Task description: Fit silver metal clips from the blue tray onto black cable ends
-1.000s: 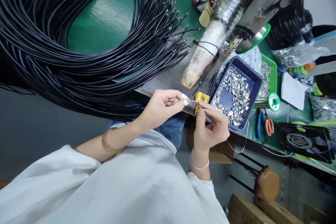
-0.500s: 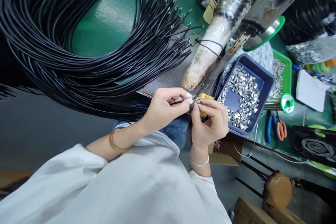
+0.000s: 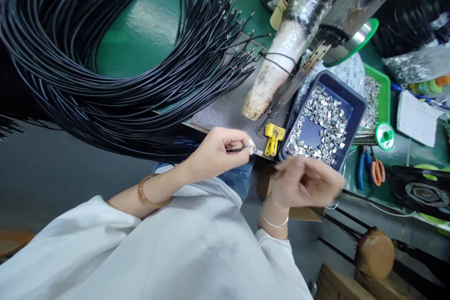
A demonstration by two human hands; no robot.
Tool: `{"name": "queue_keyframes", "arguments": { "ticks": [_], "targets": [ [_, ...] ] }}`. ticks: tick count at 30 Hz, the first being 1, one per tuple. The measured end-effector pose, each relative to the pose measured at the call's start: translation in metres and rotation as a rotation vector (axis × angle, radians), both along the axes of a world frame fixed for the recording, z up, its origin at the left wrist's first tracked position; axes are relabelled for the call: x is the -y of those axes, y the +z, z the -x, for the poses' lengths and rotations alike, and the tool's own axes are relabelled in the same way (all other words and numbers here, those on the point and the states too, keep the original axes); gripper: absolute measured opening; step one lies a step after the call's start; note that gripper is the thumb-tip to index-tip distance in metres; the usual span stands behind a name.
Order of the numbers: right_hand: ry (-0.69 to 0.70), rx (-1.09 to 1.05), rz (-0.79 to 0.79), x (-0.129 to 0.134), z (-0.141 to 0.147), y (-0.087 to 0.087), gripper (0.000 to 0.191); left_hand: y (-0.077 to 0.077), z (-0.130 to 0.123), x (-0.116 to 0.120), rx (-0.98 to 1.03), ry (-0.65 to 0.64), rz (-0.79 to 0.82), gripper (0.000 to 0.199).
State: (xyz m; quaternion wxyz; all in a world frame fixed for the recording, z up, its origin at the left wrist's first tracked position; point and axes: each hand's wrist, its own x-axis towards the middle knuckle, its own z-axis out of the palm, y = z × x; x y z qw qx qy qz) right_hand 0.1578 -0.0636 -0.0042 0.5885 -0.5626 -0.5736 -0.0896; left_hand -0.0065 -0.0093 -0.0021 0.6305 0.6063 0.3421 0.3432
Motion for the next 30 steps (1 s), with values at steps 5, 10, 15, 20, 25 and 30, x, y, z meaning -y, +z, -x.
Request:
{"name": "queue_keyframes", "arguments": {
  "ticks": [5, 10, 15, 20, 25, 30],
  "targets": [
    [-0.21, 0.058, -0.16, 0.016, -0.014, 0.029, 0.009, -0.006, 0.023, 0.006, -0.309, -0.365, -0.332, 0.017],
    [-0.118, -0.128, 0.428, 0.022, -0.034, 0.032, 0.012, -0.006, 0.044, -0.004, -0.294, 0.148, -0.473, 0.01],
    [-0.349, 0.199, 0.535, -0.001, -0.084, 0.019, 0.018, 0.001, 0.051, -0.04, -0.763, 0.452, -0.764, 0.02],
    [-0.415, 0.28, 0.682, -0.026, -0.119, 0.015, 0.012, -0.007, 0.056, -0.042, -0.93, 0.318, -0.784, 0.026],
    [-0.369, 0.313, 0.781, -0.035, -0.125, 0.017, 0.013, -0.014, 0.073, -0.017, -0.73, 0.295, -0.822, 0.027],
    [-0.385, 0.431, 0.735, -0.035, -0.12, 0.017, 0.008, -0.02, 0.074, -0.028, -0.642, 0.528, -0.705, 0.026]
  ]
}}
